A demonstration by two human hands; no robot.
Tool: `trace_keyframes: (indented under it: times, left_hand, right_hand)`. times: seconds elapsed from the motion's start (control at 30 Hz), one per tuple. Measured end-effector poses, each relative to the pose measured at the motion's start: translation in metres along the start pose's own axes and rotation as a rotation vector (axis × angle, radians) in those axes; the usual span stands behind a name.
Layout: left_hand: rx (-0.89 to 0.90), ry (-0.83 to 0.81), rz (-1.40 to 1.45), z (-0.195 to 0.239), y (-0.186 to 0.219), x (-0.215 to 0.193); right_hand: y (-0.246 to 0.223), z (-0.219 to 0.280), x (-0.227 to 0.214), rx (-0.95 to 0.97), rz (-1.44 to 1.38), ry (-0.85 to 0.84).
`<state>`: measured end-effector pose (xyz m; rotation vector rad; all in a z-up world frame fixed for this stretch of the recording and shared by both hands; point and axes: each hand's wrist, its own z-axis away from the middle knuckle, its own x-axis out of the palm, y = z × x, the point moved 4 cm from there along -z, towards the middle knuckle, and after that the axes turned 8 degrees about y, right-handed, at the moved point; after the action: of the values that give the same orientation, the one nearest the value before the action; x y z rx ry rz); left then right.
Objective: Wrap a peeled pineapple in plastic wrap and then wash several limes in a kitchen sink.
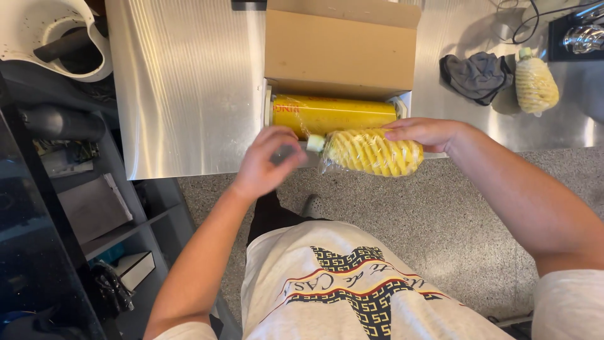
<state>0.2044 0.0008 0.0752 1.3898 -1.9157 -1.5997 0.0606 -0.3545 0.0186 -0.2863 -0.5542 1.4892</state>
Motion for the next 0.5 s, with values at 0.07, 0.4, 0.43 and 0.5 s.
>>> trace_keyframes:
  times: [0.07, 0.4, 0.43, 0.5]
  left_hand:
    - [0.01, 0.001, 0.078, 0.005, 0.019, 0.013]
    - [-0.221, 0.071, -0.051, 0.027, -0.033, 0.041]
    - [-0.222, 0.07, -0.053, 0.022, -0.018, 0.036]
    - [-0.24, 0.21, -0.056, 0.01, 0.01, 0.02]
  right_hand:
    - [-0.002, -0.006, -0.003, 0.024, -0.018, -0.005]
    - [-0.008, -0.021, -0.002, 0.179, -0.133, -0.08]
    - [-0.015, -0.016, 0.006, 0.179, -0.134, -0.082]
    - [-0.033, -0.006, 0.026, 0.195, -0.162, -0.211]
